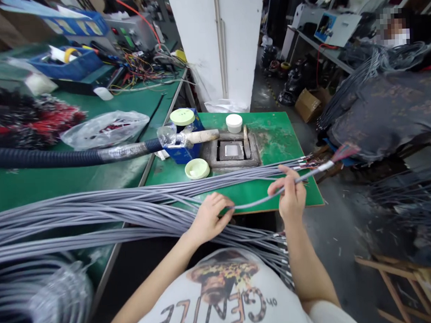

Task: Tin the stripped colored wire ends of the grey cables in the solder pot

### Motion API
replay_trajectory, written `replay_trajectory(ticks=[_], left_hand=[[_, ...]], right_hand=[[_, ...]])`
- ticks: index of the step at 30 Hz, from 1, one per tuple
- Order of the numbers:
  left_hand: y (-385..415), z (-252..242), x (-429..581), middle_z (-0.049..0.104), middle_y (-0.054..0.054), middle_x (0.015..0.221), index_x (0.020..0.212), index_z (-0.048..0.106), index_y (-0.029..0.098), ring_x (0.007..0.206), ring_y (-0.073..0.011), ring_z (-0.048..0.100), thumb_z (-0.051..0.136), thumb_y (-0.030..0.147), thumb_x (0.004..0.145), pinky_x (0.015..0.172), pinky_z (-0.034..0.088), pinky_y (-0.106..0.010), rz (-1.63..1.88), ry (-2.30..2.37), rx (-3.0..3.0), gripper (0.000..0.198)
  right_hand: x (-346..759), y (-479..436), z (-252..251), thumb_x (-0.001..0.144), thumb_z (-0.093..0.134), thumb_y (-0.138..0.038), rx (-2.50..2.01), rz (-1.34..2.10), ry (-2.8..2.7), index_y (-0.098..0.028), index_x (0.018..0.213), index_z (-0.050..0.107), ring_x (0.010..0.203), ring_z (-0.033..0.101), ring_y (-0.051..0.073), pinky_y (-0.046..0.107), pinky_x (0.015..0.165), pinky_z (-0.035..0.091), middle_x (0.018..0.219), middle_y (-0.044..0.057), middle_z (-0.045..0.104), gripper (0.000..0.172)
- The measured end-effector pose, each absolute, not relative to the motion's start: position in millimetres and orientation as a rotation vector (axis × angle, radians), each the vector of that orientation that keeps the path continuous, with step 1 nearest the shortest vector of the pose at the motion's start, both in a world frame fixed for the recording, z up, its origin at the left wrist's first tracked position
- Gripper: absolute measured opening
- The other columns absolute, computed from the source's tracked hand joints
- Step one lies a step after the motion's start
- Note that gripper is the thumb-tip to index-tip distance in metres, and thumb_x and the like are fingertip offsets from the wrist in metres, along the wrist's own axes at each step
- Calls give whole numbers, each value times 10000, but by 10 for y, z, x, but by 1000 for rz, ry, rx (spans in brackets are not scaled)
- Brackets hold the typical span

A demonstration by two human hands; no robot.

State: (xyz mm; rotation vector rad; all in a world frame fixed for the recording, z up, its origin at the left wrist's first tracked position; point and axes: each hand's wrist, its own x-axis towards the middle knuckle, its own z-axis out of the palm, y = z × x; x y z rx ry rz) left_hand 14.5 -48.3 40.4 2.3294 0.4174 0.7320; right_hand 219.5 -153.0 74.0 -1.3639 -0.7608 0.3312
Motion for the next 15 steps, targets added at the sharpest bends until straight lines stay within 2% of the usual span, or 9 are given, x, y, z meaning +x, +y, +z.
replay_trajectory(ticks=[1,3,5,9,15], left_hand=[[-512,384,118,674,-73,891,948,655,188,849,-204,570,571,250,869,782,439,-369,717,421,2228,131],[-530,375,88,678,-75,898,1002,671,187,869,-200,590,613,296,851,806,470,-366,739,457,1958,195],[-513,400,72,676,-72,878,1030,685,180,843,-191,612,648,349,826,796,505,-350,776,502,1651,267],[-463,467,39,686,-65,865,903,728,145,733,-175,647,707,411,758,713,558,-327,688,539,1163,303],[-474,478,8,683,-59,800,851,754,131,698,-148,628,730,372,740,695,523,-276,664,449,1017,267]], right_hand=[[2140,-1535,782,954,403,-414,-1459,423,-885,-187,1113,592,462,545,126,261,545,477,505,-43,573,335],[1965,-1548,793,954,418,-392,-1651,663,-1184,-186,1052,607,411,481,114,232,477,407,455,-61,507,296],[1762,-1554,747,959,402,-372,-1773,780,-1463,-195,1023,604,448,495,116,229,478,375,518,-42,542,277],[1496,-1551,696,974,342,-337,-1874,749,-1746,-178,1025,591,527,537,132,245,525,363,665,12,621,300],[1490,-1538,787,957,398,-373,-1830,886,-1723,-177,998,612,544,519,127,241,568,376,630,-6,587,293]])
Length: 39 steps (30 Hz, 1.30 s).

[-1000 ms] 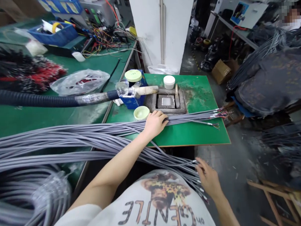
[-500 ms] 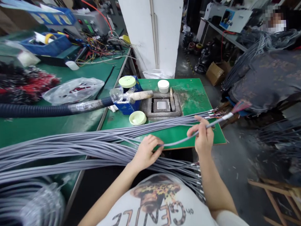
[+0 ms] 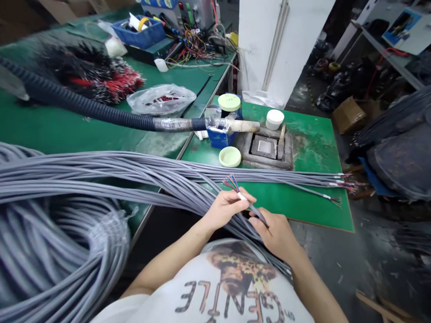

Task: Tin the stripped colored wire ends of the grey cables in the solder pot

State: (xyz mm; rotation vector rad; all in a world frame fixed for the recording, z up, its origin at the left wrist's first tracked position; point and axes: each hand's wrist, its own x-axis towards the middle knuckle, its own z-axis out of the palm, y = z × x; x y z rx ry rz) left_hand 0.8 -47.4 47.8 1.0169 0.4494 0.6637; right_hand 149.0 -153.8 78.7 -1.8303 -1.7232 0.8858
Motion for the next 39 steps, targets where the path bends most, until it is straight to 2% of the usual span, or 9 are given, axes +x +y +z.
replay_trajectory(ticks=[5,10,13,18,24,32,39], left_hand=[[-500,451,27,697,-66,822,822,756,140,713,-139,604,740,331,736,698,478,-258,643,387,1072,210],[-473,403,23,682,-31,781,755,705,141,692,-113,581,791,323,670,678,443,-231,824,540,877,218],[-451,370,28,645,4,680,795,693,147,620,-85,545,790,303,671,632,414,-210,873,565,775,222],[-467,378,62,607,27,626,724,658,153,588,-69,511,764,271,705,615,400,-198,985,607,736,159],[-484,441,101,608,33,629,784,684,169,564,-58,500,779,256,687,587,408,-184,1115,678,727,161],[-471,416,172,613,33,619,814,712,180,527,-47,480,792,286,670,533,396,-174,1115,708,699,196],[-494,425,155,663,-3,672,784,736,169,610,-79,555,795,292,668,571,418,-193,1100,705,713,179]], right_hand=[[1488,-1509,782,969,367,-367,-1694,940,-1591,-181,878,625,478,449,103,235,528,341,518,-41,481,331],[1482,-1517,754,959,405,-362,-1717,863,-1447,-185,854,640,434,395,93,242,504,310,469,-60,423,312],[1482,-1522,733,956,413,-366,-1701,875,-1401,-186,842,636,430,395,91,239,499,310,466,-62,413,309],[1479,-1517,713,956,414,-366,-1711,872,-1387,-183,832,631,431,395,91,237,494,306,465,-61,414,310],[1484,-1512,679,957,409,-360,-1732,848,-1425,-180,838,637,458,393,96,246,507,298,494,-55,415,314],[1476,-1507,665,956,406,-347,-1734,844,-1439,-178,830,634,462,383,93,245,508,297,497,-54,416,310],[1462,-1522,672,955,411,-355,-1739,847,-1404,-179,832,630,450,386,93,242,506,306,483,-60,410,307]])
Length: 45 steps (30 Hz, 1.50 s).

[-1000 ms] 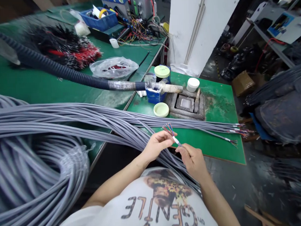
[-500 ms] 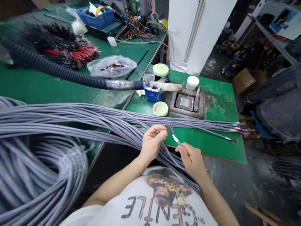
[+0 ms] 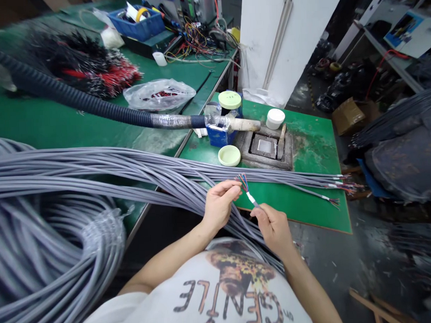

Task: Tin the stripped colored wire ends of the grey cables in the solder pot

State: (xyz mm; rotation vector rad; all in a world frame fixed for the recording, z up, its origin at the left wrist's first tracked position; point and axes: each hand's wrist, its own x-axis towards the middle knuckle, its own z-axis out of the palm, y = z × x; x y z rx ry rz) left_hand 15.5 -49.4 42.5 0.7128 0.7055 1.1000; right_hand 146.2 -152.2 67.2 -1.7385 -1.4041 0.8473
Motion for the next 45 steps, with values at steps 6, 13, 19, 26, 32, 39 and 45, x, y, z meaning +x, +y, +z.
replay_trajectory(ticks=[6,13,19,26,32,39,45], left_hand=[[-533,388,181,531,27,578,702,635,142,515,-61,449,770,373,681,522,375,-209,737,435,291,268],[-453,412,247,452,25,542,591,502,150,515,-78,421,679,305,720,501,345,-219,587,330,176,269],[-415,436,220,456,41,563,664,522,148,525,-64,422,763,291,650,479,331,-181,613,244,184,280],[-390,399,189,469,42,558,655,529,140,543,-61,453,825,293,598,502,364,-177,684,263,276,338],[-339,418,150,573,16,587,686,608,133,512,-64,490,824,308,577,515,393,-199,766,401,461,298],[-263,456,102,592,18,524,637,653,133,464,-63,484,813,299,568,484,375,-199,840,466,660,240],[-263,394,109,630,2,564,641,674,137,490,-74,508,803,285,600,507,394,-209,872,483,726,201]], right_hand=[[1455,-1536,663,961,405,-357,-1667,844,-1412,-185,834,615,442,397,97,245,510,313,482,-62,408,300],[1458,-1550,633,966,397,-354,-1677,837,-1501,-188,853,626,443,388,96,250,509,291,492,-63,401,304],[1449,-1544,649,967,387,-351,-1686,821,-1533,-185,852,628,455,403,98,247,519,301,487,-58,418,315],[1425,-1518,656,963,389,-354,-1695,813,-1546,-185,851,631,458,410,101,244,522,320,482,-55,424,316],[1407,-1502,685,960,389,-353,-1711,825,-1528,-191,846,631,478,446,107,238,530,340,489,-47,445,313],[1416,-1494,702,963,386,-349,-1732,827,-1562,-185,863,645,488,468,108,236,536,352,496,-41,468,322],[1473,-1486,753,967,379,-343,-1734,864,-1594,-182,925,660,494,479,102,230,532,366,526,-37,488,327]])
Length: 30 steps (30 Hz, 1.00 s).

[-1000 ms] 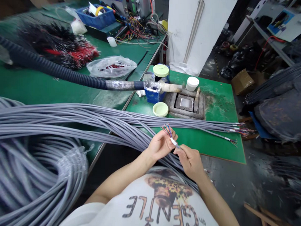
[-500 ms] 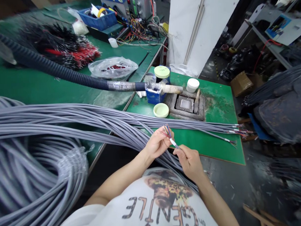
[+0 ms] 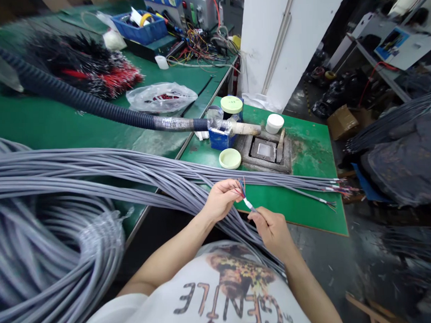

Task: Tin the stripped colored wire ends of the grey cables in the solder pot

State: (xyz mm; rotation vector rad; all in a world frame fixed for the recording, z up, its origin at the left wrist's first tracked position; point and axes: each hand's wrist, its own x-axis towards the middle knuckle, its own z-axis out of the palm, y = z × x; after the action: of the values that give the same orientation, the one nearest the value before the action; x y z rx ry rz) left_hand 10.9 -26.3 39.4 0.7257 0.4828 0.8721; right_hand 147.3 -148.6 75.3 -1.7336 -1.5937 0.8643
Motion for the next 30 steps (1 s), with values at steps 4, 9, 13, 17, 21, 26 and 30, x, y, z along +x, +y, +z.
replay_trajectory(ticks=[4,9,13,17,21,26,30], left_hand=[[-341,383,166,677,-17,628,698,679,142,562,-103,581,799,324,633,560,439,-222,886,536,767,227],[-471,435,263,671,-3,612,719,653,145,559,-99,586,788,350,663,575,448,-222,900,538,756,252],[-547,438,318,658,13,610,747,646,146,538,-76,550,757,316,708,573,434,-208,924,491,684,207],[-562,406,347,657,18,611,750,619,150,555,-76,563,737,268,724,579,430,-199,962,493,593,169],[-514,365,342,664,8,625,756,610,149,569,-82,575,738,292,723,593,439,-205,971,541,603,194],[-400,259,203,671,-2,662,943,623,161,610,-112,602,711,308,754,607,451,-229,949,623,852,256],[-265,131,25,672,-30,744,881,671,173,697,-137,590,636,267,819,684,466,-271,1208,790,1472,118]], right_hand=[[1546,-1414,901,952,407,-318,-1723,919,-1582,-199,1246,556,593,554,110,236,607,453,751,4,619,350],[1571,-1243,1009,895,528,-349,-1677,902,-1436,-217,1328,506,564,498,94,223,535,433,749,-15,553,453],[1539,-1116,943,852,601,-374,-1689,715,-1356,-198,1129,658,527,416,90,220,503,368,600,-46,460,333],[1512,-1015,904,862,584,-371,-1695,578,-1374,-189,854,721,557,463,109,239,533,381,607,-13,528,228],[1538,-847,931,844,602,-342,-1636,538,-1457,-175,687,684,587,495,113,247,576,393,628,-6,561,243],[1635,-453,954,818,616,-344,-1680,574,-1480,-160,697,691,558,489,110,242,548,368,573,-21,553,233],[1681,-29,883,812,604,-319,-1681,552,-1632,-161,591,645,532,464,105,248,535,337,531,-30,514,275]])
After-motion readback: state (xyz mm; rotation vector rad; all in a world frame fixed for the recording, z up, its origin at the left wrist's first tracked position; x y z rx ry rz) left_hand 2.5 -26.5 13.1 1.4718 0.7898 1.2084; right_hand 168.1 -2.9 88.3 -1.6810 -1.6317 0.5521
